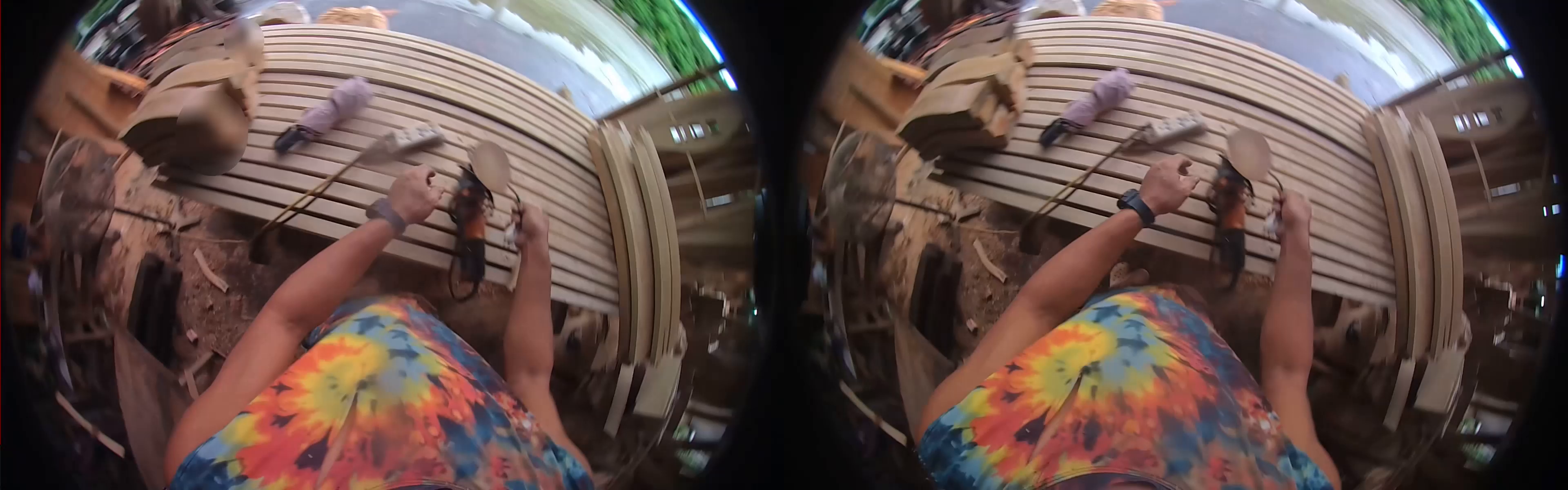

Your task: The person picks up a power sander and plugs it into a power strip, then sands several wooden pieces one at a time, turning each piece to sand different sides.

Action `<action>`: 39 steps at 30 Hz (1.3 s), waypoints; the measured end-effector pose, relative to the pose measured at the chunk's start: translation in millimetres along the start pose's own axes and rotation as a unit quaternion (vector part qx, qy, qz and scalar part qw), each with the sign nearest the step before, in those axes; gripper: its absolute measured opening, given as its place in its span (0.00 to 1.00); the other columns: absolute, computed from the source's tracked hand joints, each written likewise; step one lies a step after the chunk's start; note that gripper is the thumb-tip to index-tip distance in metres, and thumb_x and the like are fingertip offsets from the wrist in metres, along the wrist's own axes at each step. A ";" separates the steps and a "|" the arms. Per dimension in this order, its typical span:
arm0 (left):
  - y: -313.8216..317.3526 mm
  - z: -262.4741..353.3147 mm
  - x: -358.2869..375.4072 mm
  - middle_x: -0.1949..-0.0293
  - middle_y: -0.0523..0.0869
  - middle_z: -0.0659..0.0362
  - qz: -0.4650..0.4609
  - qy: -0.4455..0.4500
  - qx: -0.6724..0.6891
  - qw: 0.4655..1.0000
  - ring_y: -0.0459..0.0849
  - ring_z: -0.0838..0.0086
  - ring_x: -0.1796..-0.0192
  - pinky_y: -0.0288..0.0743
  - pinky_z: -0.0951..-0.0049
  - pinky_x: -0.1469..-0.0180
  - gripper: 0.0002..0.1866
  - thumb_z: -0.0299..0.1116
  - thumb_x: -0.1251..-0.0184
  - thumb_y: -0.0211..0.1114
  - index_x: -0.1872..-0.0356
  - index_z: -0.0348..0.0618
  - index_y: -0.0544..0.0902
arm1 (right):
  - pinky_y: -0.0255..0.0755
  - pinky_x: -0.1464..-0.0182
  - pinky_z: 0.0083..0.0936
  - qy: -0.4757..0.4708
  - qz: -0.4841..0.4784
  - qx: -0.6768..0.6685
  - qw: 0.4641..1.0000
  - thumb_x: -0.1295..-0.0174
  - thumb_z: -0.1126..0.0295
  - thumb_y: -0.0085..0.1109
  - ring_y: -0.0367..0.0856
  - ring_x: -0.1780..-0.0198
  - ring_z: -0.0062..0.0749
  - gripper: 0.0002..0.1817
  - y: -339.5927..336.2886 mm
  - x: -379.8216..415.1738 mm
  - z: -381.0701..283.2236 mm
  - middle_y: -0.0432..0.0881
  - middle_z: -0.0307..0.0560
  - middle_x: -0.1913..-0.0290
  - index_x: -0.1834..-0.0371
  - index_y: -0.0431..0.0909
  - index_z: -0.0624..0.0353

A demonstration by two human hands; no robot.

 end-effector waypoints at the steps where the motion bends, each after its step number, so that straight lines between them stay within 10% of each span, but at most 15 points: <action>1: 12.6 0.1 4.6 0.50 0.89 0.39 -0.095 -0.123 0.040 0.987 0.89 0.54 0.46 0.81 0.59 0.44 0.26 0.42 0.36 0.72 0.44 0.30 0.84 | 0.66 0.79 0.29 0.044 -0.060 -0.111 0.991 0.32 0.74 0.49 0.66 0.82 0.24 0.09 -2.7 -10.7 -9.0 0.67 0.35 0.82 0.69 0.78 0.56; 9: 58.5 -25.1 14.6 0.53 0.91 0.45 -0.104 -0.125 0.088 0.983 0.90 0.64 0.53 0.82 0.66 0.48 0.24 0.27 0.37 0.64 0.40 0.27 0.81 | 0.71 0.77 0.19 -0.124 -0.167 0.050 0.977 0.26 0.72 0.53 0.70 0.78 0.16 0.15 71.2 36.2 -141.9 0.86 0.42 0.58 0.41 0.82 0.62; 13: 42.3 -55.9 17.1 0.58 0.90 0.50 -0.139 -0.186 0.123 0.965 0.89 0.70 0.60 0.84 0.69 0.55 0.23 0.22 0.36 0.60 0.39 0.27 0.80 | 0.65 0.82 0.16 -0.083 -0.492 0.474 0.725 0.31 0.67 0.65 0.74 0.80 0.14 0.18 52.6 94.4 -176.7 0.87 0.40 0.69 0.40 0.86 0.60; 15: 24.7 -48.5 27.0 0.60 0.88 0.53 -0.134 -0.265 0.332 0.895 0.86 0.75 0.64 0.83 0.73 0.61 0.23 0.17 0.37 0.56 0.39 0.28 0.79 | 0.63 0.82 0.19 -0.039 -0.343 0.677 0.650 0.36 0.66 0.70 0.71 0.83 0.16 0.15 21.1 101.3 -210.4 0.85 0.40 0.78 0.49 0.91 0.61; 17: 26.1 -56.9 26.4 0.59 0.88 0.55 -0.145 -0.234 0.267 0.923 0.86 0.74 0.64 0.84 0.73 0.61 0.21 0.16 0.34 0.56 0.39 0.29 0.79 | 0.73 0.77 0.27 -0.029 -0.272 0.737 0.618 0.34 0.64 0.69 0.76 0.80 0.22 0.11 -42.1 44.4 -245.9 0.88 0.44 0.74 0.55 0.92 0.57; 18: 22.6 -49.1 25.7 0.58 0.88 0.54 -0.153 -0.252 0.275 0.915 0.86 0.74 0.64 0.84 0.73 0.60 0.20 0.20 0.32 0.60 0.39 0.29 0.79 | 0.79 0.67 0.30 0.035 -0.029 0.791 0.610 0.37 0.67 0.66 0.85 0.72 0.33 0.10 -45.6 48.6 -272.6 0.90 0.52 0.69 0.59 0.92 0.61; 22: 23.3 -19.5 16.0 0.55 0.87 0.54 -0.165 -0.291 0.279 0.900 0.85 0.76 0.60 0.84 0.74 0.57 0.23 0.31 0.28 0.68 0.37 0.31 0.78 | 0.83 0.57 0.37 -0.340 0.192 0.760 0.520 0.38 0.71 0.54 0.90 0.53 0.53 0.15 -36.2 1.2 -337.6 0.89 0.62 0.60 0.57 0.89 0.66; 24: 29.1 -12.3 9.1 0.53 0.87 0.53 -0.169 -0.281 0.293 0.898 0.86 0.75 0.57 0.84 0.72 0.55 0.26 0.34 0.29 0.70 0.34 0.31 0.76 | 0.83 0.55 0.33 -0.330 0.092 0.545 0.765 0.34 0.62 0.56 0.90 0.66 0.33 0.17 6.9 32.5 -334.9 0.91 0.53 0.64 0.56 0.90 0.61; 32: 64.9 45.0 -16.1 0.40 0.83 0.32 -0.128 -0.231 0.067 0.962 0.85 0.49 0.36 0.80 0.60 0.37 0.69 0.62 0.52 0.81 0.22 0.23 0.52 | 0.65 0.75 0.17 -0.455 0.094 0.273 0.842 0.28 0.66 0.62 0.72 0.76 0.13 0.12 1.8 58.3 -365.3 0.83 0.36 0.71 0.49 0.90 0.58; 36: 72.8 61.4 -22.1 0.43 0.85 0.34 -0.083 -0.274 -0.037 0.957 0.87 0.49 0.39 0.81 0.58 0.38 0.71 0.64 0.54 0.81 0.21 0.26 0.49 | 0.72 0.71 0.21 -0.488 0.081 0.287 0.820 0.32 0.65 0.61 0.81 0.74 0.19 0.12 -11.7 132.7 -360.5 0.88 0.41 0.70 0.54 0.91 0.58; 39: 71.4 45.5 -21.5 0.48 0.89 0.40 -0.072 -0.230 -0.006 0.970 0.90 0.54 0.46 0.83 0.62 0.42 0.58 0.58 0.53 0.83 0.27 0.29 0.67 | 0.62 0.76 0.15 -0.488 0.166 0.339 0.787 0.31 0.69 0.62 0.69 0.78 0.12 0.13 -60.8 135.2 -358.0 0.82 0.36 0.71 0.48 0.89 0.59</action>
Point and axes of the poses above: each hand's wrist, its own x-axis away from the middle knuckle, its own y-axis out of the palm, z = x × y, the point moved 3 cm from there along -x, towards the middle knuckle
